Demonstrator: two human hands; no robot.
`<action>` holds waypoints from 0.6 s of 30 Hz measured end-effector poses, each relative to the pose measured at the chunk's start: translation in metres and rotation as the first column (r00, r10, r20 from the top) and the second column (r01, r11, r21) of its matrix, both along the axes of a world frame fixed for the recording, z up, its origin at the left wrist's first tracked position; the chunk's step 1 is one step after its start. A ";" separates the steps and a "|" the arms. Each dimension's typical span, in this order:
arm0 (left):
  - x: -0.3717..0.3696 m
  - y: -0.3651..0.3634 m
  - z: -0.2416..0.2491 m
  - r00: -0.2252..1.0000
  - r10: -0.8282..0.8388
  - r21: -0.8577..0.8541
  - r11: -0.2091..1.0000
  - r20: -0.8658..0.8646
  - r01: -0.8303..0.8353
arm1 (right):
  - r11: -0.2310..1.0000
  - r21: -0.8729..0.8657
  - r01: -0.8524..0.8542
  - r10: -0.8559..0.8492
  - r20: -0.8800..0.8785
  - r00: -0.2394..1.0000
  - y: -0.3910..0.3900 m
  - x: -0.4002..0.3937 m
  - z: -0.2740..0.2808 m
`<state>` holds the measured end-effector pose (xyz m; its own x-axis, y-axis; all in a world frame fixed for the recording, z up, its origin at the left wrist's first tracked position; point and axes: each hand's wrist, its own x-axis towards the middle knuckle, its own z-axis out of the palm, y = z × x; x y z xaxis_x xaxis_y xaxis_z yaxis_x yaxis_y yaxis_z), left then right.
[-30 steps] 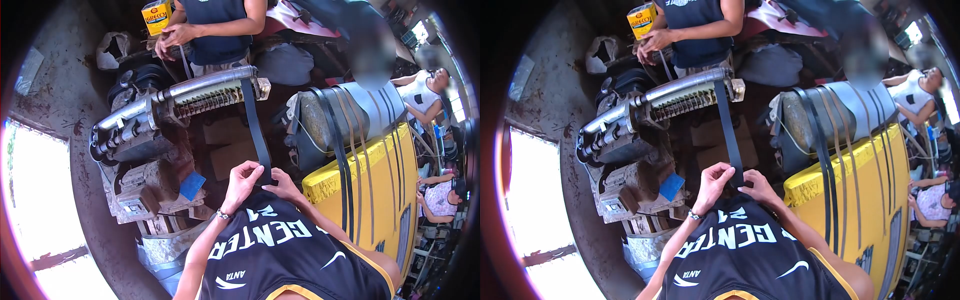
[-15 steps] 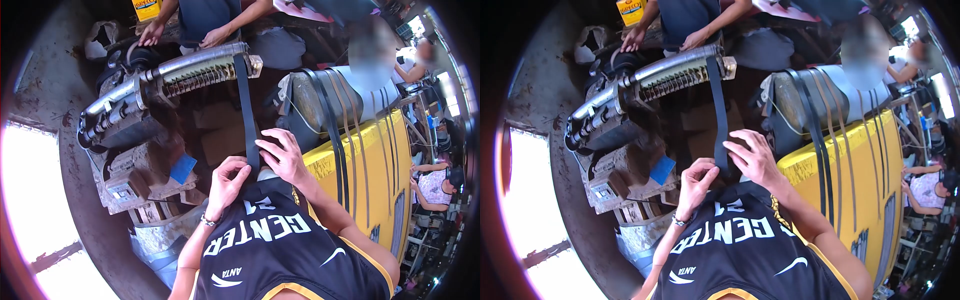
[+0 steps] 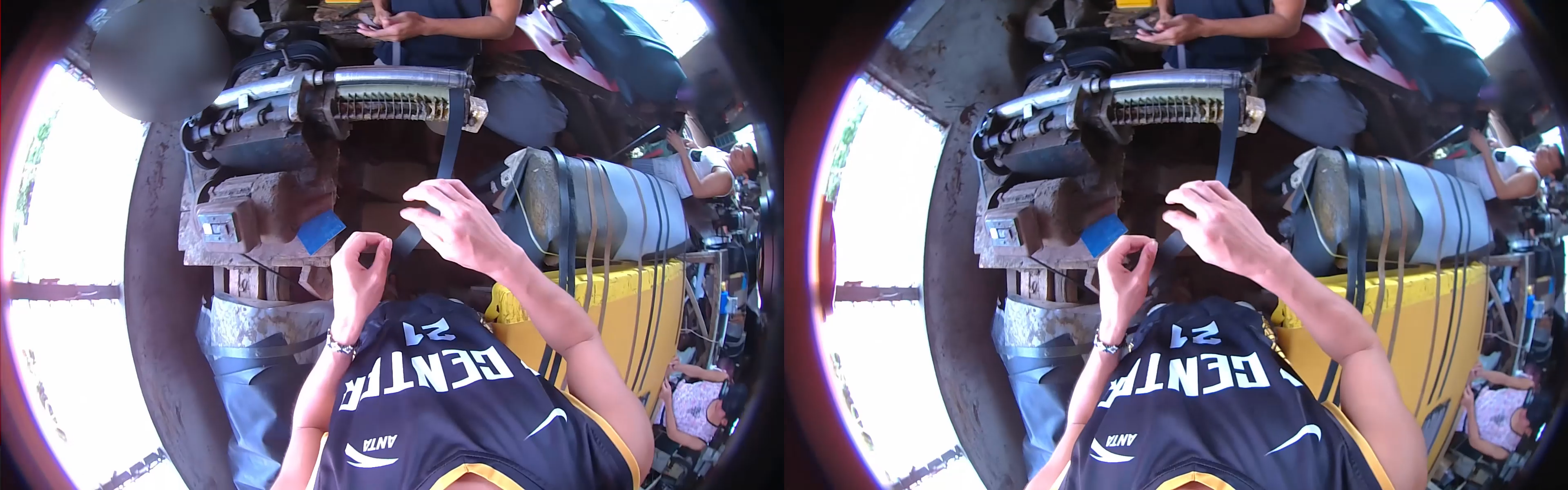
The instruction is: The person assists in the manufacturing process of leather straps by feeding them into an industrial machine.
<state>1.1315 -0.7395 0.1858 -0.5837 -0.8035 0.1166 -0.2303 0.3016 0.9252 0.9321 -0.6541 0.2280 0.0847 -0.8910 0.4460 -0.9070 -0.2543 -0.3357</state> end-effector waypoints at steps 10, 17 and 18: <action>0.069 0.033 -0.090 0.970 0.215 0.473 0.847 0.112 -0.242 | 0.812 0.315 0.491 -0.566 0.633 0.529 -0.036 -0.107 -0.289; 0.058 0.063 -0.130 0.962 0.108 0.672 0.696 0.251 -0.253 | 0.828 0.200 0.524 -0.421 0.839 0.344 -0.097 -0.063 -0.308; 0.053 0.064 -0.129 0.963 0.109 0.686 0.682 0.245 -0.252 | 0.829 0.204 0.521 -0.427 0.832 0.354 -0.092 -0.053 -0.295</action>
<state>1.1849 -0.6752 0.0568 -0.3704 -0.6963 -0.6148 -0.3835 -0.4882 0.7839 0.8792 -0.7459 -0.0666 -0.7810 -0.6132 0.1187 -0.1924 0.0555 -0.9797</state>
